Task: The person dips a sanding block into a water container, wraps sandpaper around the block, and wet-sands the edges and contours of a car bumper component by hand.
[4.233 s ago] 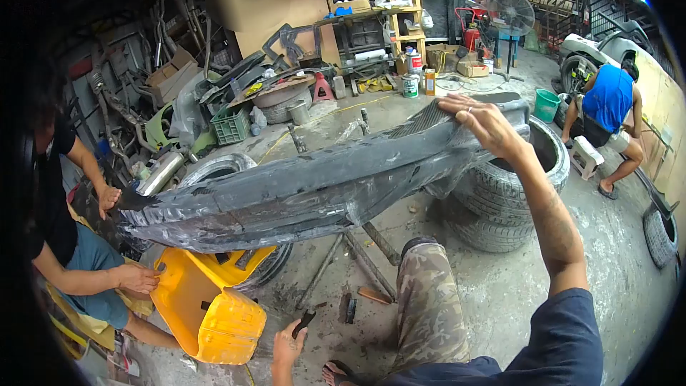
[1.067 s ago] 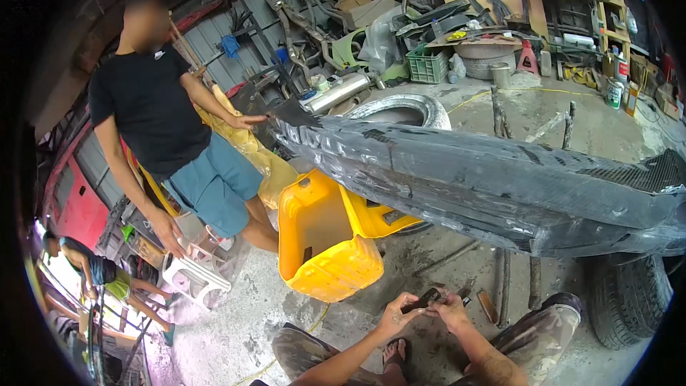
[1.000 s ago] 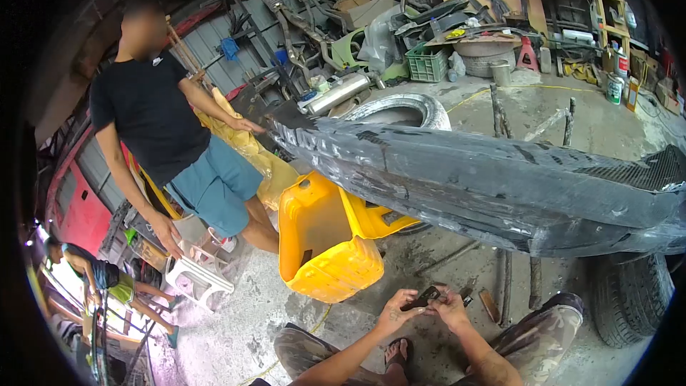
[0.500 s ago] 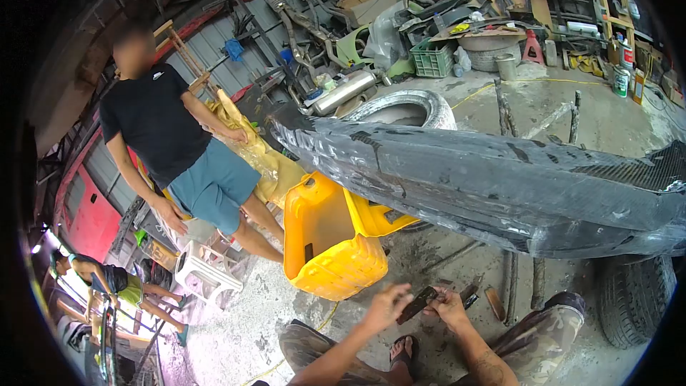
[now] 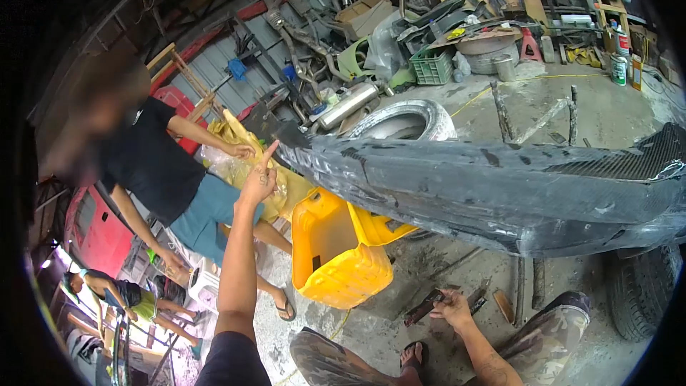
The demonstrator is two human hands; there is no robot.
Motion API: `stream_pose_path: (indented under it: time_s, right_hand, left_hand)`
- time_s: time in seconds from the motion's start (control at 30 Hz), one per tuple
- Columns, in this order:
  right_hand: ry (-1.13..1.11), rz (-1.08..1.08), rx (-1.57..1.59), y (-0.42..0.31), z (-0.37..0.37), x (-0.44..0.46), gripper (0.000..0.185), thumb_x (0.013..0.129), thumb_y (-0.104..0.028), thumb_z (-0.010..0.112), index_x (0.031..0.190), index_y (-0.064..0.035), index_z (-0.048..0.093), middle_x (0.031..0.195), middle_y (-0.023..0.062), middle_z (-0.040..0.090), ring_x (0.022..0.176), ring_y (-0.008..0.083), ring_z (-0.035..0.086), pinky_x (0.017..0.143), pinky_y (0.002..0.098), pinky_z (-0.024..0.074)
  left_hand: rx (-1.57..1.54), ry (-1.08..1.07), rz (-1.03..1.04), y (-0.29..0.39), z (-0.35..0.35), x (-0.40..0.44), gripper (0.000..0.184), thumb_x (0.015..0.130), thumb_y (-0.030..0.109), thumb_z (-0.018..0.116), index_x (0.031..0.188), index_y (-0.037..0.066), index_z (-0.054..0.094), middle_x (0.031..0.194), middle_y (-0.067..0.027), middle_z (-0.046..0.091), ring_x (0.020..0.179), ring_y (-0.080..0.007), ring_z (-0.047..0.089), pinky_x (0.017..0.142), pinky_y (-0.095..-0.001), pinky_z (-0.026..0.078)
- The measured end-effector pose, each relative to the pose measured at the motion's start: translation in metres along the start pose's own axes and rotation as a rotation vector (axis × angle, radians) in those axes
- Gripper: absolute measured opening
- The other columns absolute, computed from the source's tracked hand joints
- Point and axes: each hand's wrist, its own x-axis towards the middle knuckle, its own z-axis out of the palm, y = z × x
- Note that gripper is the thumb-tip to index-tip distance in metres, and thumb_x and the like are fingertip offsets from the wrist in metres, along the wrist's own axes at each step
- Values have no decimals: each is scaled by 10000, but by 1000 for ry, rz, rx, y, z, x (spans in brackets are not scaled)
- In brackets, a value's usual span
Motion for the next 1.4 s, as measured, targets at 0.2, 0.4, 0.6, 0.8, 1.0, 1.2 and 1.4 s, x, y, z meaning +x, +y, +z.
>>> stream_pose_path:
  time_s: [0.2, 0.4, 0.6, 0.8, 1.0, 1.2, 1.4]
  right_hand:
    - [-11, -31, -1, 13, -8, 10, 493, 909, 72, 650, 1370, 58, 475, 859, 41, 534, 795, 247, 705, 771, 459, 669]
    - [28, 26, -21, 14, 1, 13, 538, 908, 71, 655, 1408, 38, 459, 912, 79, 551, 815, 273, 712, 760, 461, 670]
    - [16, 8, 49, 24, -4, 20, 545, 898, 102, 651, 1411, 34, 479, 925, 113, 606, 815, 250, 700, 740, 414, 675]
    - [12, 40, -2, 22, -4, 21, 542, 898, 83, 666, 1407, 26, 489, 959, 148, 647, 832, 272, 720, 738, 406, 671]
    - [-10, 55, -3, 13, 0, 19, 528, 902, 72, 666, 1401, 21, 499, 961, 131, 611, 828, 262, 708, 739, 410, 672]
    - [-13, 14, 6, 23, -7, 24, 511, 910, 58, 668, 1387, 47, 485, 965, 134, 615, 837, 295, 711, 768, 448, 666]
    - [-19, 16, 21, 26, -7, 23, 551, 886, 89, 671, 1401, 39, 481, 924, 100, 570, 819, 235, 680, 730, 422, 676]
  left_hand:
    - [22, -104, -101, -14, 2, 18, 728, 921, 2, 442, 1573, 308, 339, 702, -147, 645, 531, -206, 642, 578, -380, 559]
    - [78, -175, -28, 0, -6, 30, 770, 862, 26, 541, 1553, 306, 346, 838, -286, 647, 845, -439, 659, 797, -520, 501]
    - [309, -142, 95, -2, -4, 51, 825, 830, 26, 551, 1563, 337, 336, 876, -243, 671, 862, -429, 666, 796, -521, 525]
    - [468, -215, 84, 3, -4, 78, 850, 822, 14, 560, 1565, 359, 336, 958, -241, 700, 899, -419, 686, 804, -515, 536]
    - [650, -390, 4, 12, -12, 110, 864, 813, -12, 563, 1566, 353, 346, 1020, -244, 710, 935, -406, 702, 800, -502, 549]
    - [550, -212, 37, -13, -16, 72, 909, 784, -13, 581, 1586, 319, 313, 998, -277, 697, 917, -416, 693, 806, -517, 541]
    - [389, -192, 115, -43, -13, 59, 881, 806, 4, 573, 1587, 313, 310, 1017, -287, 690, 945, -433, 679, 850, -511, 532]
